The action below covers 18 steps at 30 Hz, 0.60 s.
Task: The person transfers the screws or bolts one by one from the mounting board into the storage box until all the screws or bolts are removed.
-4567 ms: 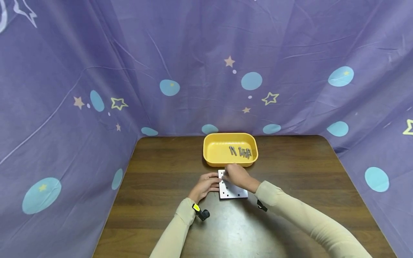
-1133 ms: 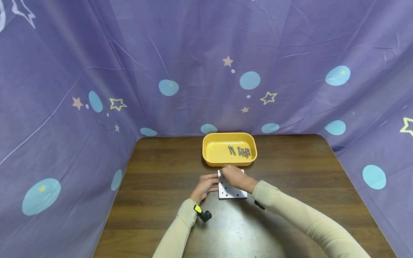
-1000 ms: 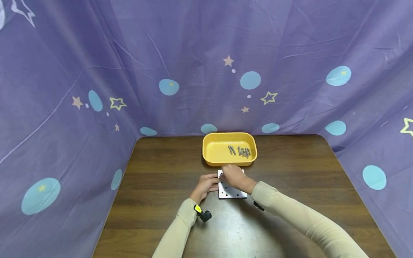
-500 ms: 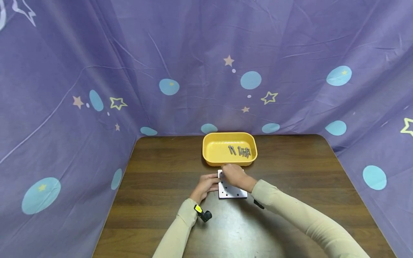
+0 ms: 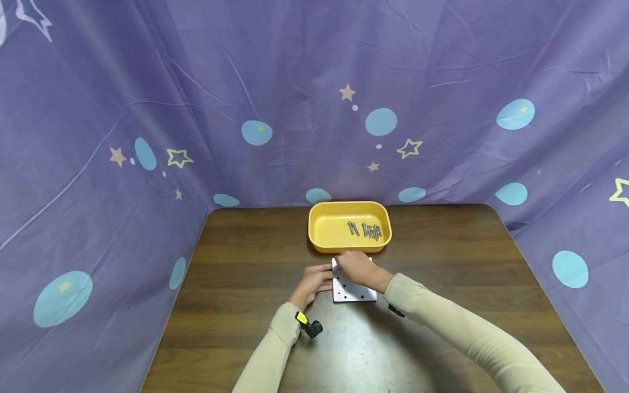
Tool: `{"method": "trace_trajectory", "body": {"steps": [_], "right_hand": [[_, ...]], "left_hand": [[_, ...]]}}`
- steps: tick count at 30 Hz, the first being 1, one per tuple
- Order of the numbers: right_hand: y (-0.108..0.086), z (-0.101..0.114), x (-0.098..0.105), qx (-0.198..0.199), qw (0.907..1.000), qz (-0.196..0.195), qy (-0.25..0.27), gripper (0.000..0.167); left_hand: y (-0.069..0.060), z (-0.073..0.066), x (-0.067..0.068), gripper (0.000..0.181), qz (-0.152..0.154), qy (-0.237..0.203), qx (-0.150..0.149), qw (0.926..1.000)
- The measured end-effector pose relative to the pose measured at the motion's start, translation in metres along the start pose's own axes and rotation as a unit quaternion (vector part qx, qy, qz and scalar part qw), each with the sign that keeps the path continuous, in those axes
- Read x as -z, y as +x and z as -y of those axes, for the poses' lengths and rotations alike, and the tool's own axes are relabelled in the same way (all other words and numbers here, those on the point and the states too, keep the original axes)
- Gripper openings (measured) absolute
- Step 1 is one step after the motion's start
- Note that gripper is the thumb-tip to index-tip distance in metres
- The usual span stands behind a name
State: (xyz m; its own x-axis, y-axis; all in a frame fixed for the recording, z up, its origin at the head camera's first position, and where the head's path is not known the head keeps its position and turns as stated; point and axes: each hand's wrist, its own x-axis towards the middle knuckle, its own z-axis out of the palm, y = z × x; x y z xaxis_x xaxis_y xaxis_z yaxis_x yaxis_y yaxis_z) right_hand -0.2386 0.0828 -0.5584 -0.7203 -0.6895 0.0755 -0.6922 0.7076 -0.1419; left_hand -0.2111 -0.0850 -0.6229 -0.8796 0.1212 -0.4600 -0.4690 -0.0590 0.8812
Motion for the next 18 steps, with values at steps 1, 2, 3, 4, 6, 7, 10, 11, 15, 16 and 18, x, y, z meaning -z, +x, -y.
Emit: {"method": "trace_trajectory", "body": {"steps": [1, 2, 3, 4, 6, 7, 10, 11, 15, 16, 18], "right_hand": [[0.000, 0.000, 0.000, -0.009, 1.0000, -0.001, 0.000, 0.016], [0.000, 0.001, 0.000, -0.019, 0.9998, -0.002, 0.000, 0.020], [0.000, 0.001, 0.001, -0.026, 0.9997, -0.003, 0.000, 0.022], [0.000, 0.002, 0.001, -0.030, 0.9995, -0.005, 0.004, 0.024], [0.000, 0.004, 0.003, -0.022, 0.9997, -0.005, 0.005, 0.024], [0.000, 0.005, 0.004, -0.012, 0.9999, -0.005, 0.003, 0.022], [0.000, 0.008, 0.006, 0.021, 0.9998, 0.003, 0.002, 0.014], [0.000, 0.009, 0.007, 0.029, 0.9996, 0.008, 0.000, 0.012], [0.000, 0.012, 0.008, 0.009, 0.9998, 0.015, 0.001, 0.006], [0.000, 0.012, 0.008, -0.004, 0.9999, 0.014, 0.001, 0.003], [0.000, 0.011, 0.006, -0.032, 0.9994, 0.011, 0.002, 0.007]], "left_hand": [[0.000, 0.000, 0.000, 0.044, 0.000, -0.001, 0.001, 1.0000], [0.000, -0.001, 0.000, 0.044, 0.000, -0.001, 0.000, 1.0000], [-0.001, -0.001, 0.000, 0.043, 0.001, -0.001, 0.000, 1.0000], [-0.001, -0.001, 0.000, 0.043, 0.003, 0.002, -0.002, 1.0000], [-0.001, -0.001, 0.000, 0.043, 0.005, 0.000, 0.000, 1.0000], [0.000, -0.001, -0.001, 0.042, 0.006, 0.001, 0.000, 1.0000], [0.000, 0.000, -0.001, 0.042, 0.009, 0.002, -0.003, 1.0000], [0.000, 0.000, -0.001, 0.042, 0.009, 0.000, -0.002, 1.0000], [0.000, -0.001, -0.001, 0.042, 0.008, 0.003, -0.005, 1.0000], [0.000, -0.001, 0.000, 0.042, 0.007, 0.003, -0.004, 1.0000], [0.000, -0.001, 0.000, 0.043, 0.007, 0.002, -0.002, 1.0000]]}}
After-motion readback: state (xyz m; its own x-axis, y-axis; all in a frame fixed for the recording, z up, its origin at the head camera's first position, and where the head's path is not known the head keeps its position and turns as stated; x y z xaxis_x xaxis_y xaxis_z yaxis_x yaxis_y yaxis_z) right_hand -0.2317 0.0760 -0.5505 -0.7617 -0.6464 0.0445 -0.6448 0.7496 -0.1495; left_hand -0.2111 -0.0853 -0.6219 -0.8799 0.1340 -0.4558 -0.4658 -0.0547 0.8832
